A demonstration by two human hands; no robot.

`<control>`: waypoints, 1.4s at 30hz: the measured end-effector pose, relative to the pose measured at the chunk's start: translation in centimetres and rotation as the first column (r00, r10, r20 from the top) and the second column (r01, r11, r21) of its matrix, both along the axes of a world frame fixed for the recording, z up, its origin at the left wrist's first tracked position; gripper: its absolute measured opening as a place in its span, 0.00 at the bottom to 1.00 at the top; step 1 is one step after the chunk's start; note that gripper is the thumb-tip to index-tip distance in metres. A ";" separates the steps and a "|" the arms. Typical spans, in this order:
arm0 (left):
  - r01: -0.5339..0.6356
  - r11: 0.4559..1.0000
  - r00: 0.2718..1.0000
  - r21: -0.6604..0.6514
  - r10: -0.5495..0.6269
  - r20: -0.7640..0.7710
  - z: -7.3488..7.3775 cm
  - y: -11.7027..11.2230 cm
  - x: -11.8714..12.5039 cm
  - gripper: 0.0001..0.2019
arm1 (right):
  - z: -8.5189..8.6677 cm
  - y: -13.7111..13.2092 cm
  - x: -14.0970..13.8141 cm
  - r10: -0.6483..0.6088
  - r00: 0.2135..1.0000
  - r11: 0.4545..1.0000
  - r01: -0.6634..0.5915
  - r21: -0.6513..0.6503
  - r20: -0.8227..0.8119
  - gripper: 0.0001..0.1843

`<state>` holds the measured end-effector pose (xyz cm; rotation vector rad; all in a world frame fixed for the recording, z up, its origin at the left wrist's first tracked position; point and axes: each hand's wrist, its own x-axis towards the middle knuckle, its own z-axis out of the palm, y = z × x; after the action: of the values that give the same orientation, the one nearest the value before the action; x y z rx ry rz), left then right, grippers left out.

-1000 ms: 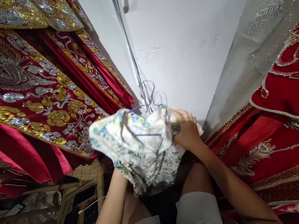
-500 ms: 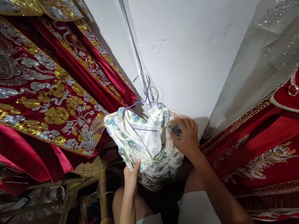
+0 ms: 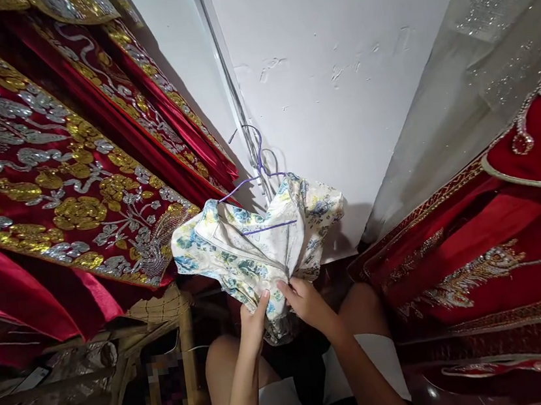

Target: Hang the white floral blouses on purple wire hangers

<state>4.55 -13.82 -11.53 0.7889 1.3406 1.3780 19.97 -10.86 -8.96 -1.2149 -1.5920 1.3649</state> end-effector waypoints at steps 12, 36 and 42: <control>-0.039 0.998 0.989 0.058 0.047 -0.138 -1.9 -1.6 0.9 0.34 | -0.4 0.1 2.3 -0.030 0.987 0.999 0.032 0.013 -0.155 0.24; 0.058 0.926 0.913 0.372 0.102 -0.394 -3.8 -0.7 7.6 0.09 | 8.2 4.4 3.5 -0.255 0.911 0.965 0.261 -0.025 -0.324 0.21; 0.156 0.927 0.850 0.341 0.050 -0.524 -4.8 -1.9 7.7 0.08 | 15.4 9.0 1.5 -0.178 0.858 0.967 0.243 0.076 -0.481 0.20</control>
<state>12.20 -15.77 -16.29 1.5425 1.4608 1.4492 21.43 -1.86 6.42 -0.8594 -1.1476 1.2675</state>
